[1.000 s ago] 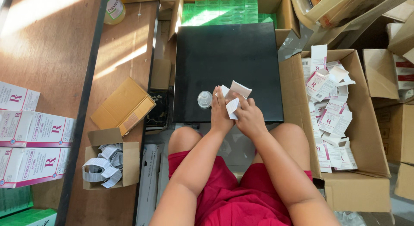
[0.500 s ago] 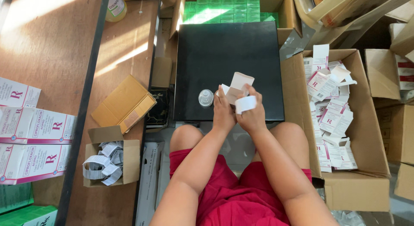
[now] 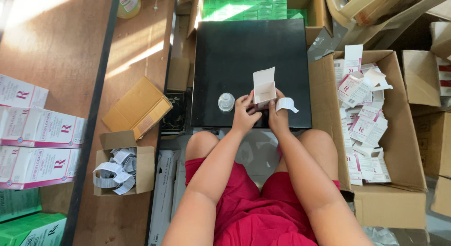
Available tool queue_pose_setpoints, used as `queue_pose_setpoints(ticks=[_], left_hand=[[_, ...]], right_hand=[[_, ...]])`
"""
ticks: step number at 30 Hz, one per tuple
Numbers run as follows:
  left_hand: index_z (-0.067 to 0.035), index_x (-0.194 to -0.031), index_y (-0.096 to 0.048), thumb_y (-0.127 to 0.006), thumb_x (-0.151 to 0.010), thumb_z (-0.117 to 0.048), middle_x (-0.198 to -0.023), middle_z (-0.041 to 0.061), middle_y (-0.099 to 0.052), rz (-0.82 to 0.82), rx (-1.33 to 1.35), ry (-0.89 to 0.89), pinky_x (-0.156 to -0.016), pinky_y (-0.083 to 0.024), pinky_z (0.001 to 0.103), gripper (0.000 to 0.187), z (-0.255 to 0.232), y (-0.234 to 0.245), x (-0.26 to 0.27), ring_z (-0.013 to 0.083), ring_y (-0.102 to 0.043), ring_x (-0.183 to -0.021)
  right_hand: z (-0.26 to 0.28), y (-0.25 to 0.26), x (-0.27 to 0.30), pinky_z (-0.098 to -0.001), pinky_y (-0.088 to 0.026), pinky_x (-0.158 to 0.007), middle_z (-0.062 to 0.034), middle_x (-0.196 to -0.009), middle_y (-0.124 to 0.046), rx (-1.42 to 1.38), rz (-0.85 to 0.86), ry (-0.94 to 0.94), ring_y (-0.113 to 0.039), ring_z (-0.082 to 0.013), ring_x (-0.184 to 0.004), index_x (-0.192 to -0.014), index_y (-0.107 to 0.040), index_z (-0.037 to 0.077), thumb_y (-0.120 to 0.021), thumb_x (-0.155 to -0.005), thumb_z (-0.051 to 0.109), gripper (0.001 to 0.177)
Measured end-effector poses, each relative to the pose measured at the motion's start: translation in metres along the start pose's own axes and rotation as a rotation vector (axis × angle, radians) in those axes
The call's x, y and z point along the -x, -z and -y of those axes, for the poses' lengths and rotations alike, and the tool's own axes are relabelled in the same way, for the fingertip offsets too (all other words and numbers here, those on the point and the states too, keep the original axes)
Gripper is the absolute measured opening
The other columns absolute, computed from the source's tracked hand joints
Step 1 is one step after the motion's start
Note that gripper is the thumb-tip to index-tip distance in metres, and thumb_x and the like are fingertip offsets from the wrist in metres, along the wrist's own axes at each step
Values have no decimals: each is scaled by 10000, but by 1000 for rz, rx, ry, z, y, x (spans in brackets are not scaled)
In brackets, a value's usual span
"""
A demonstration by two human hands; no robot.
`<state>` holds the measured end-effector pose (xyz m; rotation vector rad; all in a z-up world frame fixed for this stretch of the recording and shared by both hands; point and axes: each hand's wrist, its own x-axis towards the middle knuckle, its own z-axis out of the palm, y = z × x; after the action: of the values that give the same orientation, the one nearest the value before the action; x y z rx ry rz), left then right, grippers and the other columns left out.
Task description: The person sits on the floor and repeatedly picks up small white boxes and clear plastic bottles from a cardboard box. They open each box, insert a bottle, close the box, and place it on a nearby shelf. The process is repeated for multiple units.
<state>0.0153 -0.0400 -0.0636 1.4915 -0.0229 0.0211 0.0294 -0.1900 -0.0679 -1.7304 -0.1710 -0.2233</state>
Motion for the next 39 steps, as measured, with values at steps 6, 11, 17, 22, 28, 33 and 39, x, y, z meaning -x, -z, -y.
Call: queue_pose_setpoints(ticks=[6, 11, 17, 22, 28, 33, 39], left_hand=[[34, -1608, -101, -718, -722, -25, -1492, 275, -335, -119, -474, -400, -1108, -438, 437, 1080, -33, -10, 22, 438, -376, -1399], [-26, -1585, -306, -631, -822, 2, -1524, 262, -428, -317, -649, -413, -1149, -479, 408, 830, -66, 10, 37, 420, -400, -1473], [23, -1512, -281, -967, -598, -196, -1452, 292, -337, -524, -735, 126, -1019, -380, 556, 1163, -61, 60, 1, 505, -353, -1304], [-101, -1364, -517, -915, -679, -238, -1363, 161, -525, -371, -857, 176, -1017, -457, 529, 804, -29, 65, -4, 427, -494, -1230], [-46, -1250, -594, -862, -814, -224, -1169, 108, -670, -319, 67, -36, -938, -579, 421, 542, -22, 81, -16, 272, -687, -1074], [-32, -1338, -560, -838, -817, -165, -1180, 113, -653, -38, 668, 48, -879, -580, 332, 605, -45, 102, 4, 222, -676, -1049], [-40, -1397, -526, -877, -786, -160, -1224, 138, -669, 419, 822, 140, -934, -582, 413, 714, -63, 108, 26, 273, -696, -1067]], right_hand=[[-3, 6, 4, -383, -401, -1129, -194, -1490, -498, 18, -51, 2, -511, -287, -1365, -1542, -341, 4, -459, -1084, 91, 481], [7, 22, 9, -381, -405, -1092, -195, -1406, -536, 100, -143, -46, -521, -291, -1321, -1516, -384, -5, -502, -1069, 90, 472], [35, 50, 4, -389, -503, -907, -100, -1157, -572, 121, -442, 117, -584, -226, -1015, -1284, -562, 39, -567, -1123, 163, 203], [54, 47, 16, -433, -462, -795, -119, -927, -554, 318, -76, 191, -561, -284, -846, -1325, -615, 91, -476, -1019, 590, 602], [59, 37, 25, -419, -494, -856, -149, -1038, -720, 392, 529, 52, -665, -343, -1004, -1260, -738, 143, -290, -1033, 628, 699], [79, 35, 30, -400, -543, -805, -138, -997, -764, 343, 724, -159, -732, -314, -927, -1164, -740, 103, -656, -916, 316, 337], [115, 41, 31, -402, -526, -743, -156, -929, -733, 616, 394, -213, -698, -329, -854, -1003, -732, 76, -811, -814, 237, 260]])
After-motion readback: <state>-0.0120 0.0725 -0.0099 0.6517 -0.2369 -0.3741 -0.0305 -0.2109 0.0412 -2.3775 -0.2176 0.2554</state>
